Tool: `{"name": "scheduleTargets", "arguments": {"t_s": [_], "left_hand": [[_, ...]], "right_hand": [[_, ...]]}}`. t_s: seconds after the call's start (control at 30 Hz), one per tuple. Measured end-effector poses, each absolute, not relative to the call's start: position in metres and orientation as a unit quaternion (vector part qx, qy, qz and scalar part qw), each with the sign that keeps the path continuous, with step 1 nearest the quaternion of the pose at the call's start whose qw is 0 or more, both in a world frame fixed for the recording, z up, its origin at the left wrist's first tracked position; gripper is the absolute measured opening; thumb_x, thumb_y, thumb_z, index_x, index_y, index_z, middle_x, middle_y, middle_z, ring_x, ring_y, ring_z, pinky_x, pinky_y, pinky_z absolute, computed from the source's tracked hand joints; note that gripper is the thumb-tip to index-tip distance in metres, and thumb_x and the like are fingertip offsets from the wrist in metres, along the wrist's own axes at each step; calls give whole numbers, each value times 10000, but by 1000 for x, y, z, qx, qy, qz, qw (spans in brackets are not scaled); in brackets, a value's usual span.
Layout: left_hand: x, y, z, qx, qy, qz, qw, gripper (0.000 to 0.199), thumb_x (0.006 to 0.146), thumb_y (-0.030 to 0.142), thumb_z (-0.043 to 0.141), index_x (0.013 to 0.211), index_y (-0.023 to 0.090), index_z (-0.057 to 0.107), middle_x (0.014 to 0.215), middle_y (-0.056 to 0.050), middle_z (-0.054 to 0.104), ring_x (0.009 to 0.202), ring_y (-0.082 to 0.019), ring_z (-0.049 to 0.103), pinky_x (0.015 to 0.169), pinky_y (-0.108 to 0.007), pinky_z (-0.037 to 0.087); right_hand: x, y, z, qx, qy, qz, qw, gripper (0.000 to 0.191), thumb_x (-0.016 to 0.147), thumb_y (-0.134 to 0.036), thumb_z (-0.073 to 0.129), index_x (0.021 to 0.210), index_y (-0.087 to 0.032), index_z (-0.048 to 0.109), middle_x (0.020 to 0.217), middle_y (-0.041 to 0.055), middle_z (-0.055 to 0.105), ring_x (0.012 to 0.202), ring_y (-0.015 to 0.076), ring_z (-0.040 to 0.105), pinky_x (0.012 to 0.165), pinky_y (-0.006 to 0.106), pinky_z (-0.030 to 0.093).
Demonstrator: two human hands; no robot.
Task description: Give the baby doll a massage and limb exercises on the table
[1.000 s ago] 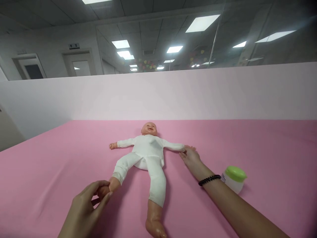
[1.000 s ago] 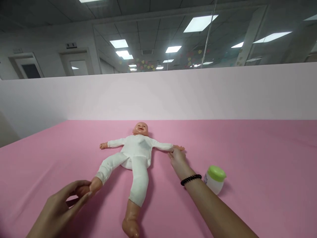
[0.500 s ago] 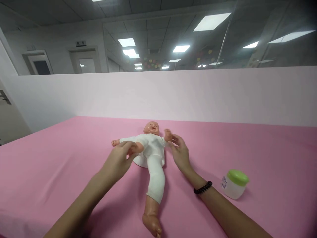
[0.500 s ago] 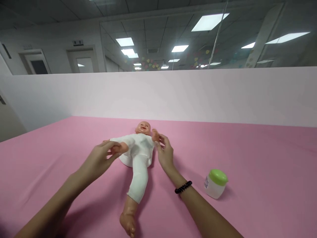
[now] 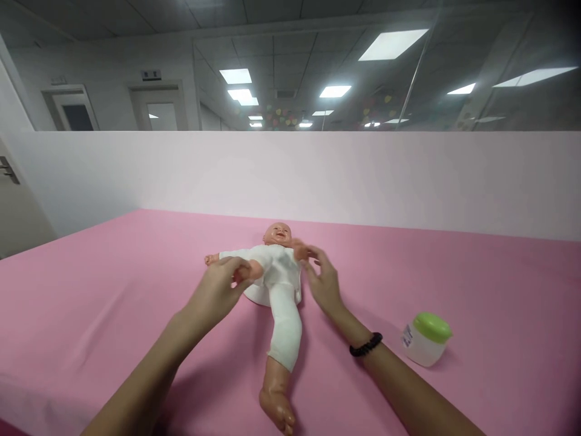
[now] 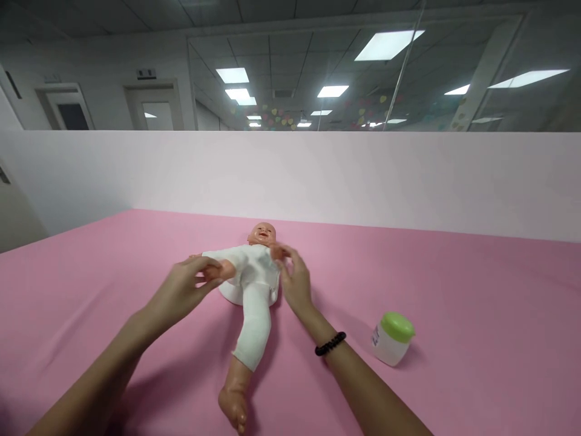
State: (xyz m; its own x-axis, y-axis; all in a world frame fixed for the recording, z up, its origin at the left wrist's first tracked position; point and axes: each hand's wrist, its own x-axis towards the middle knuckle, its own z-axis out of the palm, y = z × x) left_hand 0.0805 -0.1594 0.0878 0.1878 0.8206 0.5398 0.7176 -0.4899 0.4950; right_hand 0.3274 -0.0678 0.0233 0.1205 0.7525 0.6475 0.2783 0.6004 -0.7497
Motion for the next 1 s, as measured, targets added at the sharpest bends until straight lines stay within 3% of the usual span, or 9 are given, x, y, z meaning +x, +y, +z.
{"name": "scheduleTargets", "arguments": {"t_s": [0.1, 0.3, 0.43, 0.63, 0.73, 0.83, 1.0], "left_hand": [[94, -141, 87, 796, 480, 363, 69, 86, 876, 192, 579, 794, 189, 607, 831, -40, 653, 714, -164, 606, 656, -286, 522], [48, -213, 84, 729, 555, 393, 84, 200, 901, 397, 581, 878, 225, 681, 787, -24, 676, 694, -171, 640, 611, -261, 541], [24, -256, 70, 675, 624, 378, 108, 247, 851, 459, 622, 800, 227, 691, 688, -4, 657, 610, -169, 633, 535, -238, 527], [60, -199, 79, 694, 551, 458, 75, 184, 893, 350, 604, 993, 214, 676, 952, -46, 705, 830, -182, 665, 757, -306, 578], [89, -157, 84, 763, 499, 402, 86, 66, 869, 229, 600, 863, 184, 647, 855, -50, 675, 781, -180, 630, 737, -320, 560], [97, -152, 86, 783, 489, 374, 86, 96, 869, 201, 582, 782, 179, 613, 810, -44, 646, 735, -170, 606, 703, -307, 546], [47, -219, 79, 674, 570, 439, 167, 271, 879, 472, 624, 940, 216, 687, 830, -23, 680, 764, -175, 654, 720, -274, 577]], "right_hand": [[314, -74, 20, -381, -715, 181, 557, 291, 902, -357, 547, 1150, -251, 658, 1216, 79, 688, 1179, 267, 599, 1069, 508, 425], [358, -42, 4, -475, -406, 288, 726, 492, 754, -442, 659, 1174, -192, 597, 1256, 137, 646, 1098, 284, 647, 880, 442, 556], [385, -30, -6, -531, -236, 371, 724, 532, 707, -323, 623, 1224, -197, 594, 1313, 143, 619, 1134, 283, 648, 888, 403, 569], [355, -52, 12, -478, -468, 204, 715, 454, 788, -422, 658, 1170, -179, 624, 1278, 144, 637, 1157, 290, 606, 986, 467, 490], [332, -68, 19, -433, -667, 112, 596, 323, 849, -391, 605, 1130, -244, 665, 1173, 86, 693, 1118, 296, 601, 1019, 524, 425], [324, -73, 19, -411, -752, 76, 511, 296, 889, -354, 522, 1122, -273, 686, 1135, 63, 715, 1087, 298, 599, 1016, 536, 396], [360, -48, 11, -509, -515, 171, 668, 477, 820, -502, 619, 1174, -183, 638, 1183, 118, 683, 991, 274, 630, 825, 409, 511]]}}
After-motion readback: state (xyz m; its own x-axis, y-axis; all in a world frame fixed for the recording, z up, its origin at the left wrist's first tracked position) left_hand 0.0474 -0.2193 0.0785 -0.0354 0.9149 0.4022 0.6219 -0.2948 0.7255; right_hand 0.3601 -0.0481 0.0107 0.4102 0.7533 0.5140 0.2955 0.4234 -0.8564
